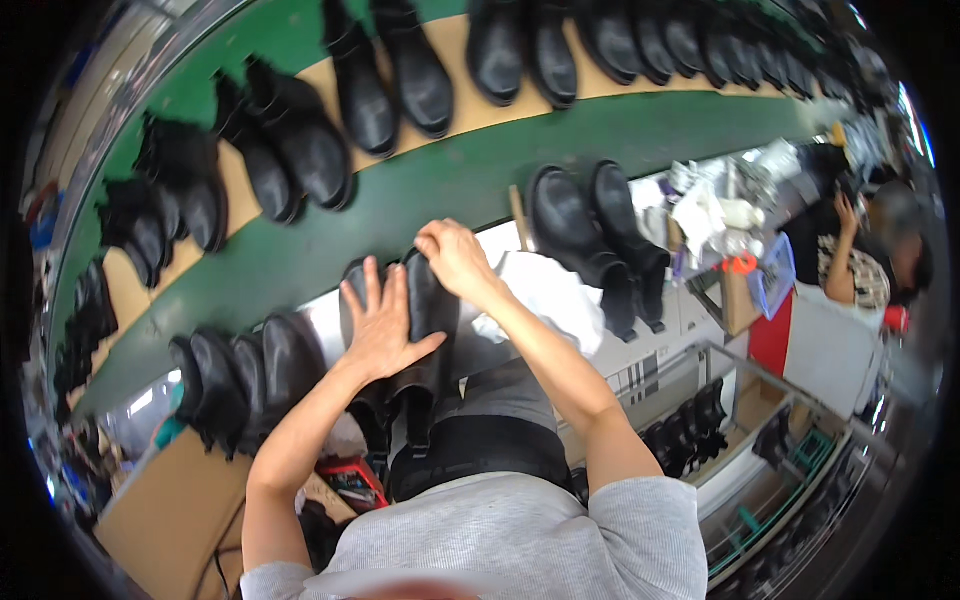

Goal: Inspecting and cleaning black leather boots on a factory assembly line.

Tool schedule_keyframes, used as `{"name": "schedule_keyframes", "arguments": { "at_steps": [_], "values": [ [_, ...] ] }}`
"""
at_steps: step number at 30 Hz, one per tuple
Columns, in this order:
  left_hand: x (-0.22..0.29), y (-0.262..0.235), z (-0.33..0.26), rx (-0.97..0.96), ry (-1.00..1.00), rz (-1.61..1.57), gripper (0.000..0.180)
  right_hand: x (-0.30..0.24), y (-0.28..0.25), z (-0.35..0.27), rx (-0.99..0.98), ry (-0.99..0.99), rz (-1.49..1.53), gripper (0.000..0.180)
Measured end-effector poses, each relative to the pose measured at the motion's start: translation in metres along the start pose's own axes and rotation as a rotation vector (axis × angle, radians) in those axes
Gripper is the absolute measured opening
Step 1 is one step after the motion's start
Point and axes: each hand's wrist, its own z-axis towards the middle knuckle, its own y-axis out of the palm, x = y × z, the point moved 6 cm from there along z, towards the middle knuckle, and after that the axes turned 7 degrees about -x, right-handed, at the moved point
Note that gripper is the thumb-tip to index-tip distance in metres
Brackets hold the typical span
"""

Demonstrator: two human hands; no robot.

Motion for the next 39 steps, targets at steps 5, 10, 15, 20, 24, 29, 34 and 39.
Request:
{"name": "schedule_keyframes", "arguments": {
  "at_steps": [5,10,15,20,24,29,34,39],
  "values": [
    [-0.006,-0.001,0.003,0.054,-0.044,-0.051,0.112,-0.034,-0.196,-0.087,0.638,0.237,-0.063,0.015],
    [0.001,-0.010,0.032,0.122,-0.117,0.015,0.105,0.116,-0.320,-0.157,0.621,0.576,-0.588,0.019],
    [0.002,-0.015,0.028,0.116,-0.153,0.054,0.103,0.183,-0.351,-0.157,0.763,0.639,-0.790,0.035],
    [0.003,-0.012,0.030,0.126,-0.150,0.101,0.102,0.231,-0.375,-0.126,0.655,0.742,-0.802,0.041],
    [0.004,-0.011,0.031,0.136,-0.150,0.118,0.101,0.219,-0.379,-0.142,0.705,0.581,-0.644,0.044],
    [0.000,-0.010,0.028,0.164,-0.149,0.165,0.100,0.089,-0.325,-0.147,0.732,0.267,-0.392,0.047],
    [-0.001,-0.012,0.029,0.167,-0.146,0.148,0.100,-0.056,-0.165,-0.131,-0.016,-0.100,-0.813,0.052],
    [0.001,-0.004,0.034,0.145,-0.156,0.117,0.104,0.002,-0.078,-0.115,-0.248,-0.103,-1.495,0.047]
  ]
}}
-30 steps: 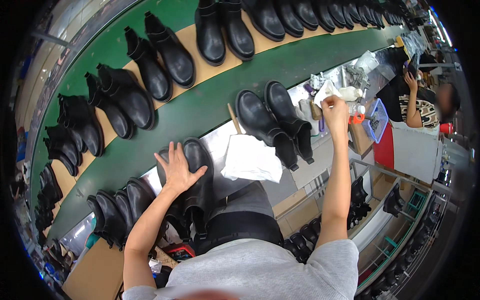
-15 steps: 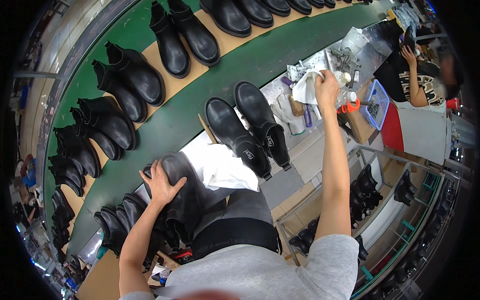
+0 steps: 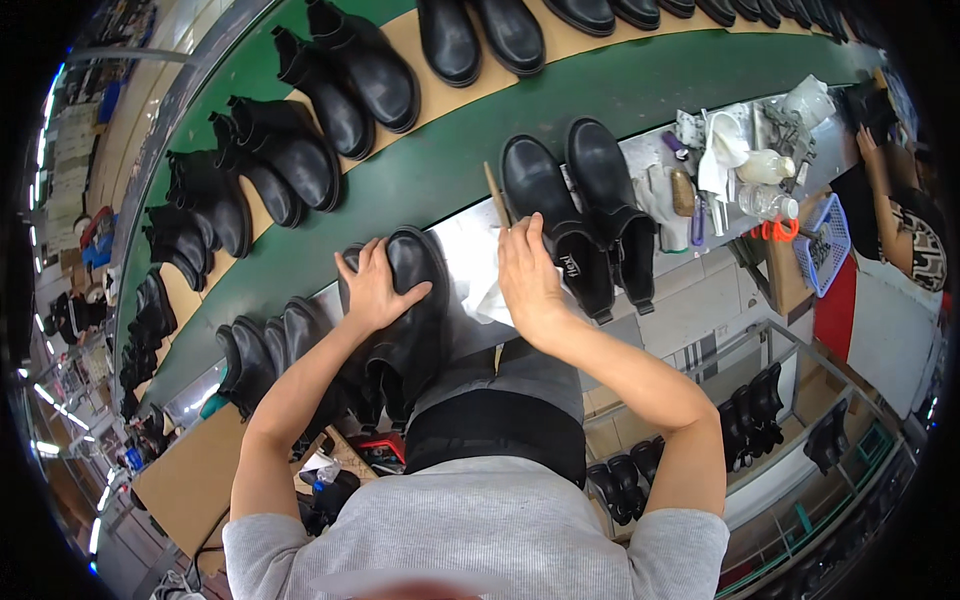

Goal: Inspecting and cleaning black leather boots on a factory assembly line.

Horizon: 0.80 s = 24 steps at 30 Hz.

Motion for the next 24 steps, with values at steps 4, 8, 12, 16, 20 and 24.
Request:
{"name": "schedule_keyframes", "arguments": {
  "at_steps": [4,8,12,16,20,24],
  "values": [
    [-0.009,0.003,-0.005,0.020,-0.028,-0.043,0.106,-0.014,0.025,0.023,-0.009,0.077,0.053,0.037],
    [-0.005,-0.004,0.003,-0.058,-0.126,-0.113,0.107,-0.014,0.027,0.030,-0.159,0.027,0.175,0.025],
    [-0.001,-0.013,0.010,-0.048,-0.182,-0.189,0.101,0.009,-0.005,-0.002,0.205,0.143,0.628,0.016],
    [-0.012,-0.008,0.004,0.166,-0.097,-0.247,0.095,0.032,-0.043,-0.066,0.398,0.049,1.379,0.042],
    [-0.025,-0.029,-0.008,0.256,-0.220,-0.507,0.088,0.052,0.010,-0.125,0.368,0.374,1.381,0.036],
    [-0.044,-0.054,-0.004,0.402,-0.202,-0.887,0.085,0.089,0.065,-0.167,0.770,0.521,1.870,0.017]
  ]
}}
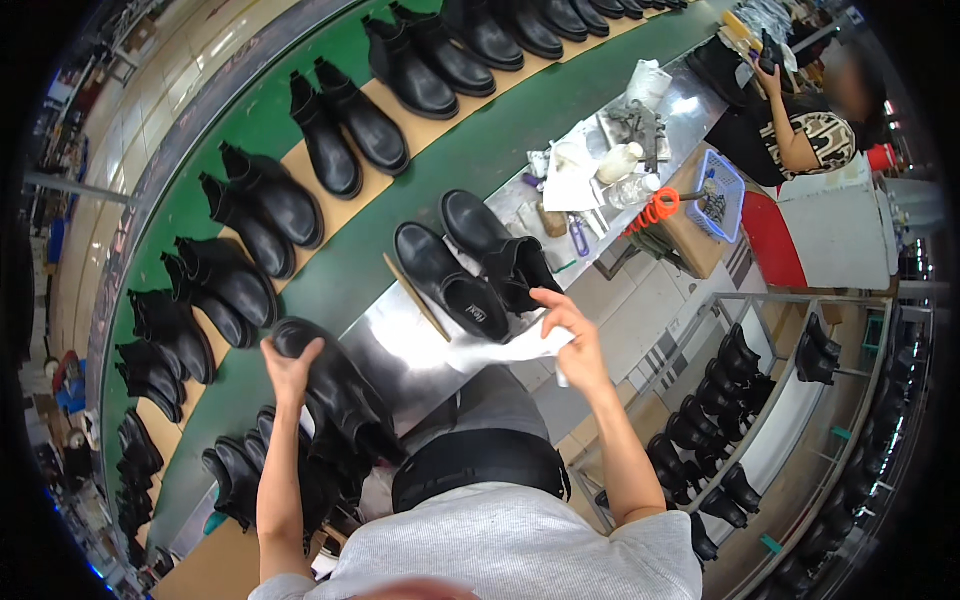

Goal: Inspecting and cleaning black leather boots on a factory assembly line.

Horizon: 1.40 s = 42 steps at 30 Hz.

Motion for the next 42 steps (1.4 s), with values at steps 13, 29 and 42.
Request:
{"name": "schedule_keyframes", "arguments": {
  "at_steps": [13,29,42],
  "values": [
    [0.104,0.044,-0.033,-0.076,0.009,-0.140,0.066,0.122,-0.229,0.106,0.634,0.276,0.555,0.021],
    [0.167,0.055,-0.063,-0.042,0.266,0.180,0.068,0.154,-0.203,0.084,0.436,-0.024,0.040,0.040],
    [0.186,0.065,-0.073,-0.261,0.369,-0.004,0.062,-0.093,0.115,0.104,-0.724,-0.034,0.035,0.068]
  ]
}}
